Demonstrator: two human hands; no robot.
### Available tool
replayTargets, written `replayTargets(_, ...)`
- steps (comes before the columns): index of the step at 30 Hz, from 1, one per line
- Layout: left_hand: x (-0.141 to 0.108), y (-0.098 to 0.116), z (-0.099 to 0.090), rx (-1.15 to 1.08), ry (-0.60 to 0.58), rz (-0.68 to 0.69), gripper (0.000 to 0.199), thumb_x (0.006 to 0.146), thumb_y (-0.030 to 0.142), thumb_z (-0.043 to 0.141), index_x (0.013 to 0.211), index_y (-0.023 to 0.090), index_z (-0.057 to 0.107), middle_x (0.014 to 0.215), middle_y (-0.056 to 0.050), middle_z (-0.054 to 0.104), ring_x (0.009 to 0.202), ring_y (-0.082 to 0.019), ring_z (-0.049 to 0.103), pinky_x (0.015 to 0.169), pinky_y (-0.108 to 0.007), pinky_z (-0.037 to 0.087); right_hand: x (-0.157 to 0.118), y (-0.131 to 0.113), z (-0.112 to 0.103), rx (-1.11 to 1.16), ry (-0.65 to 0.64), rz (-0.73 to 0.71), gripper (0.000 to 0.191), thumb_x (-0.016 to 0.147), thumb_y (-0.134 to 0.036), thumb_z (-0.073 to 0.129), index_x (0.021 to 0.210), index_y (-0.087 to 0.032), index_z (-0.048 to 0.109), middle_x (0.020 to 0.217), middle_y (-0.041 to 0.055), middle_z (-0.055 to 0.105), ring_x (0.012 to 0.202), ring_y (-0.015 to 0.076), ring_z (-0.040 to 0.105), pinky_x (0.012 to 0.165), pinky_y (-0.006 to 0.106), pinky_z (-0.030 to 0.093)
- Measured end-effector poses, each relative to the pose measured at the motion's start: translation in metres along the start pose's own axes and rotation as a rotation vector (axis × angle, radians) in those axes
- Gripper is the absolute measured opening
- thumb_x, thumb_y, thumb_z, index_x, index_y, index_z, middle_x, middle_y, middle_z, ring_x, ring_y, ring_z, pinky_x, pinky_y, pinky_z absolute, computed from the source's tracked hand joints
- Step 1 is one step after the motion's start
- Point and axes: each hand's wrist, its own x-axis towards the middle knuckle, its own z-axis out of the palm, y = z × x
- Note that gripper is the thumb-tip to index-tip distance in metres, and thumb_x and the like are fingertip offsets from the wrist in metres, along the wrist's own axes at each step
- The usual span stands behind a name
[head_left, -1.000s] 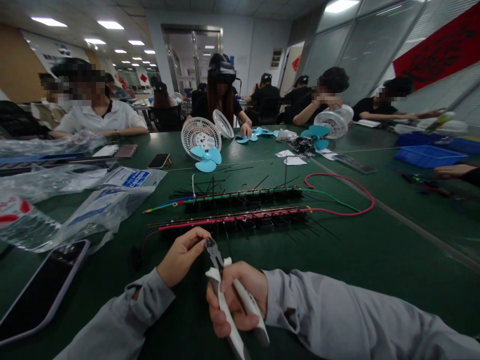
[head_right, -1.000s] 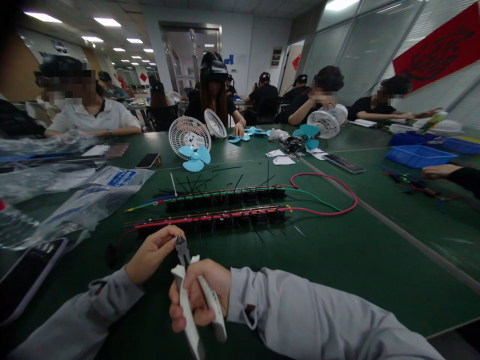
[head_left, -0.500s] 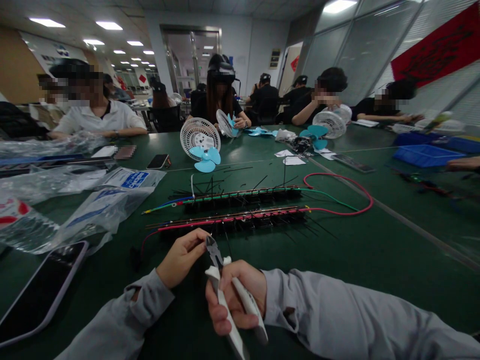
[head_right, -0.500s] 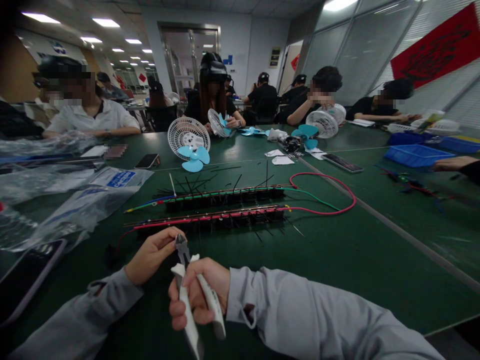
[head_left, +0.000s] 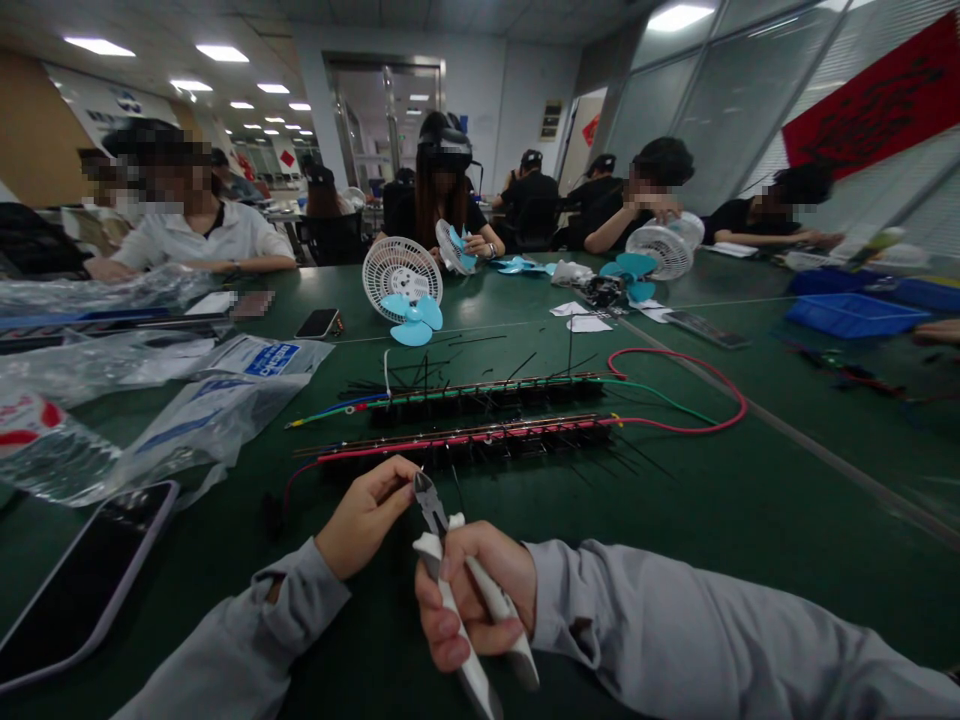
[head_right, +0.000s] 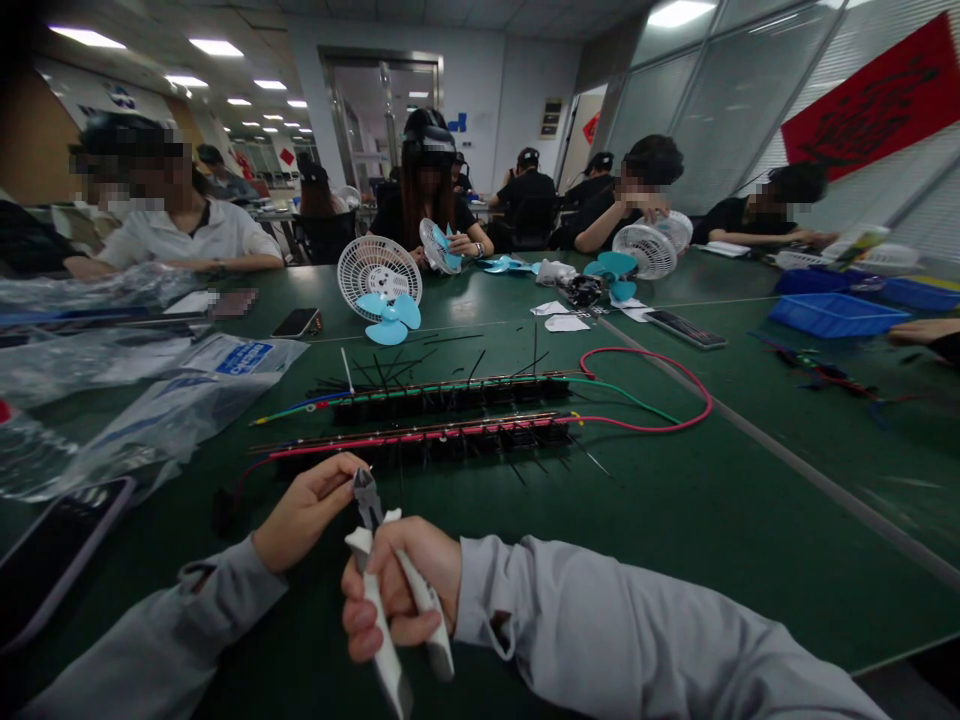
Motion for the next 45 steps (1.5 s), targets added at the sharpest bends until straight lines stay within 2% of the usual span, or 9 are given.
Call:
replayTargets(6, 0.0, 0.0, 0.003, 0.059, 0.007, -0.017, 0.014, 0.087, 0.029, 0.053, 0.087, 0.015, 0.056, 0.081, -0.003, 0.057, 0.078, -0.016, 0.055, 0.074, -0.027, 0.045, 0.0, 0.0, -0.002, 0.02, -0.034, -0.027, 0.018, 0.062, -0.025, 0.044, 0.072, -0.012, 0.051, 0.061, 0.0062, 0.046, 0.053, 0.0165, 0.051, 0.023, 0.013, 0.019)
replayTargets(12, 0.0, -0.001, 0.002, 0.085, 0.084, -0.032, 0.016, 0.087, 0.031, 0.053, 0.085, 0.015, 0.054, 0.075, 0.0, 0.054, 0.07, -0.013, 0.051, 0.066, -0.024, 0.042, 0.004, 0.005, -0.01, 0.004, -0.093, -0.065, 0.021, 0.065, -0.024, 0.043, 0.077, -0.01, 0.054, 0.063, 0.0086, 0.053, 0.054, 0.0185, 0.055, 0.022, 0.014, 0.022)
replayTargets(15, 0.0, -0.001, 0.001, 0.05, 0.063, -0.045, 0.017, 0.086, 0.032, 0.054, 0.086, 0.015, 0.055, 0.078, -0.002, 0.057, 0.073, -0.014, 0.053, 0.069, -0.025, 0.044, 0.008, 0.006, -0.016, -0.013, -0.111, -0.114, 0.031, 0.062, -0.023, 0.044, 0.085, -0.005, 0.057, 0.075, 0.0149, 0.061, 0.065, 0.0234, 0.063, 0.027, 0.018, 0.035)
replayTargets(18, 0.001, -0.002, 0.0, 0.032, 0.082, -0.045, 0.017, 0.085, 0.031, 0.056, 0.087, 0.015, 0.057, 0.081, -0.002, 0.058, 0.076, -0.015, 0.055, 0.071, -0.026, 0.045, 0.009, 0.005, -0.015, -0.053, -0.129, -0.068, 0.048, 0.058, -0.02, 0.045, 0.101, -0.003, 0.056, 0.093, 0.0195, 0.064, 0.085, 0.0291, 0.065, 0.043, 0.024, 0.049)
replayTargets(20, 0.001, -0.003, 0.0, 0.026, 0.095, -0.048, 0.017, 0.084, 0.031, 0.057, 0.088, 0.015, 0.058, 0.081, -0.002, 0.058, 0.076, -0.015, 0.055, 0.07, -0.026, 0.045, 0.009, 0.005, -0.011, -0.047, -0.129, -0.047, 0.056, 0.054, -0.018, 0.044, 0.107, -0.003, 0.054, 0.102, 0.0198, 0.062, 0.094, 0.0309, 0.063, 0.054, 0.025, 0.052)
replayTargets(25, 0.001, -0.005, -0.001, 0.004, 0.101, -0.045, 0.016, 0.085, 0.03, 0.056, 0.088, 0.015, 0.059, 0.083, -0.003, 0.06, 0.077, -0.015, 0.056, 0.072, -0.026, 0.046, 0.004, 0.005, 0.001, -0.015, -0.077, -0.069, 0.063, 0.053, -0.013, 0.043, 0.115, -0.005, 0.051, 0.109, 0.0188, 0.06, 0.099, 0.0301, 0.061, 0.067, 0.025, 0.052)
replayTargets(32, 0.001, -0.003, 0.0, -0.009, 0.105, -0.048, 0.016, 0.085, 0.031, 0.056, 0.087, 0.015, 0.059, 0.082, -0.002, 0.06, 0.076, -0.015, 0.056, 0.071, -0.025, 0.045, 0.005, 0.006, 0.001, 0.005, -0.058, -0.065, 0.065, 0.052, -0.015, 0.043, 0.116, -0.004, 0.051, 0.109, 0.0198, 0.059, 0.099, 0.0311, 0.061, 0.067, 0.026, 0.051)
replayTargets(45, 0.0, 0.001, 0.0, 0.001, 0.032, -0.031, 0.019, 0.084, 0.034, 0.057, 0.086, 0.015, 0.06, 0.082, -0.004, 0.06, 0.077, -0.016, 0.056, 0.072, -0.026, 0.046, 0.007, 0.006, -0.008, -0.035, -0.071, -0.063, 0.063, 0.056, -0.017, 0.042, 0.117, -0.005, 0.049, 0.107, 0.0193, 0.06, 0.097, 0.0291, 0.062, 0.068, 0.028, 0.051)
